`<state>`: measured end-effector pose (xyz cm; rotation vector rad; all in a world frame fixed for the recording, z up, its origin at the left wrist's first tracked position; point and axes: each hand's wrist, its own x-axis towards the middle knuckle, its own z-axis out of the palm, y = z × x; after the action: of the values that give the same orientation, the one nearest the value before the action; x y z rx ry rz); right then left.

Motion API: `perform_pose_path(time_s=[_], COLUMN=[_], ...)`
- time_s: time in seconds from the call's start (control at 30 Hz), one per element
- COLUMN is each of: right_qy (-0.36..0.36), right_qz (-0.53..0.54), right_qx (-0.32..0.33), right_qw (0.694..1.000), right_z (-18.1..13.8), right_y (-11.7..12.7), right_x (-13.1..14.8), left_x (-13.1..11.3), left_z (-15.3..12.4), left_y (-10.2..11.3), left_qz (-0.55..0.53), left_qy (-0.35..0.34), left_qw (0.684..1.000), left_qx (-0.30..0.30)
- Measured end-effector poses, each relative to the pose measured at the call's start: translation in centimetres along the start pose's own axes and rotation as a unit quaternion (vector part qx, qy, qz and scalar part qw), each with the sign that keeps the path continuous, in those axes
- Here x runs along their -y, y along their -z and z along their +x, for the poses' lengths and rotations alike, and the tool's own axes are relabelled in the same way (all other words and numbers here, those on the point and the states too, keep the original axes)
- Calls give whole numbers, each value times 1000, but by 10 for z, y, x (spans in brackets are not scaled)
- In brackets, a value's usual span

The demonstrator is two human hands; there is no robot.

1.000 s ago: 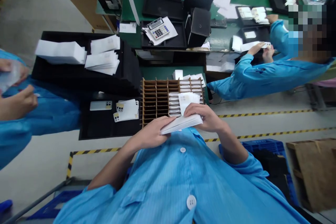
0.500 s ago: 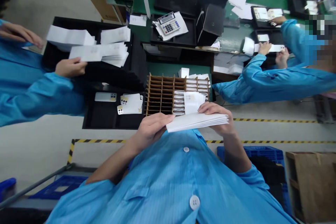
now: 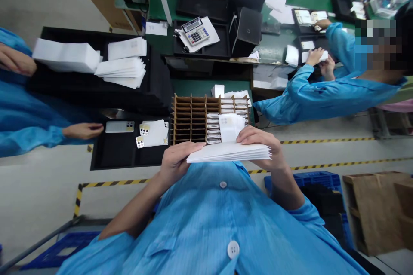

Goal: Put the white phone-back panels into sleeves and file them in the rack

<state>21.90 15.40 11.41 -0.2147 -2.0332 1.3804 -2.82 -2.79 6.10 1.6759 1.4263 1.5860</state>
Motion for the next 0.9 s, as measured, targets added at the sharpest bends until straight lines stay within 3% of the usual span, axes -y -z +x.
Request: perform_pose_path(time_s=[0.2, 0.33, 0.47, 0.57, 0.73, 0.8, 0.9], right_qy=[-30, -81, -183, -205, -222, -237, -255], right_qz=[-37, -56, -73, -166, -342, -392, -448], right_qx=[20, 56, 76, 84, 146, 193, 255], right_qw=[999, 994, 977, 961, 902, 868, 818], right_z=[-1, -5, -11, -1, 52, 72, 90], right_y=[3, 0, 4, 23, 47, 46, 40], right_x=[-2, -13, -43, -74, -127, -144, -159], left_x=[9, 24, 59, 95, 153, 170, 192], left_z=[-6, -17, -23, -15, 17, 34, 63], left_y=[-2, -9, -34, -55, -56, -49, -47], left_qz=[-33, -36, -45, -22, 98, 149, 195], left_qy=[57, 155, 260, 299, 302, 272, 224], left_qw=[998, 987, 965, 954, 946, 950, 953], left_qx=[3, 2, 2, -3, -58, -33, 64])
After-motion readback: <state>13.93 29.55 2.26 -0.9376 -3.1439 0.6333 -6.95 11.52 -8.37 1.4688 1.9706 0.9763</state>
